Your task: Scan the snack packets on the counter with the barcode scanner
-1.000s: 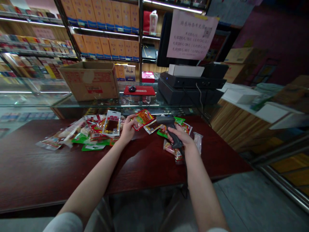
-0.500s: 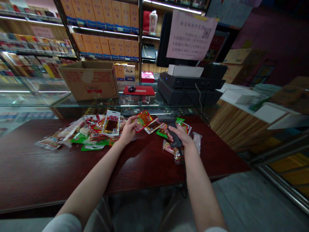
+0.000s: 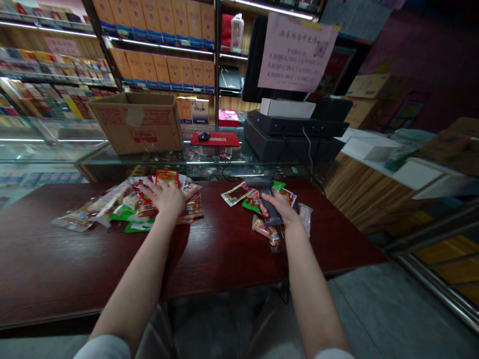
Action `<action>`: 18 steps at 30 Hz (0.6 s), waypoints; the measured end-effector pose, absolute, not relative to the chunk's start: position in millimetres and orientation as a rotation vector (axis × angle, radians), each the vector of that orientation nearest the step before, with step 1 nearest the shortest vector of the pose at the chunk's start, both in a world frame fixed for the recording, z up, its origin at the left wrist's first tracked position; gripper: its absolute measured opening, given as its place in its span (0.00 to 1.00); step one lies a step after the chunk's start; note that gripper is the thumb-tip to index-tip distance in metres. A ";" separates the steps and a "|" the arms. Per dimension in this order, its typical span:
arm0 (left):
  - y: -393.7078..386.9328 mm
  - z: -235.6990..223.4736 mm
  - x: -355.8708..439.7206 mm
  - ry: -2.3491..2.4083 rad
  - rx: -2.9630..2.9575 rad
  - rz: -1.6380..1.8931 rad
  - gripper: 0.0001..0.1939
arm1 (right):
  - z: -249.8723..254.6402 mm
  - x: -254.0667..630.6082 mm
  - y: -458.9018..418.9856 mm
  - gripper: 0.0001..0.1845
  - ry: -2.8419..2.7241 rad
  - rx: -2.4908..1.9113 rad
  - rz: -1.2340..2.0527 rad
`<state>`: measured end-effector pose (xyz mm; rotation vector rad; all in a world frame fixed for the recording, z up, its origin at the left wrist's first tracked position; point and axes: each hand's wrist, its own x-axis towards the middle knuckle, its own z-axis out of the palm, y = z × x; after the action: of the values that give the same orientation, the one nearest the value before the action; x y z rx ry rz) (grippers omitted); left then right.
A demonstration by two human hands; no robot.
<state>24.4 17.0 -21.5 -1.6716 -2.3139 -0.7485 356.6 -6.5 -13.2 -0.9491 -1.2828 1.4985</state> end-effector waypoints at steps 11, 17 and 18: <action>53.3 -30.4 122.3 -1.966 -2.533 -0.581 0.20 | -17.4 363.5 -1.3 0.23 -1.138 -0.955 1.503; 114.6 -50.9 162.4 -2.364 -2.643 -0.654 0.25 | -21.6 367.5 2.3 0.22 -1.162 -0.944 1.495; 119.8 -53.1 163.5 -2.376 -2.651 -0.696 0.24 | -22.8 367.6 3.0 0.22 -1.164 -0.944 1.492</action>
<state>163.5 119.8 -53.1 -2.6509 -2.3756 -0.6955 367.6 3.0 -22.8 -0.9439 -1.1644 1.4923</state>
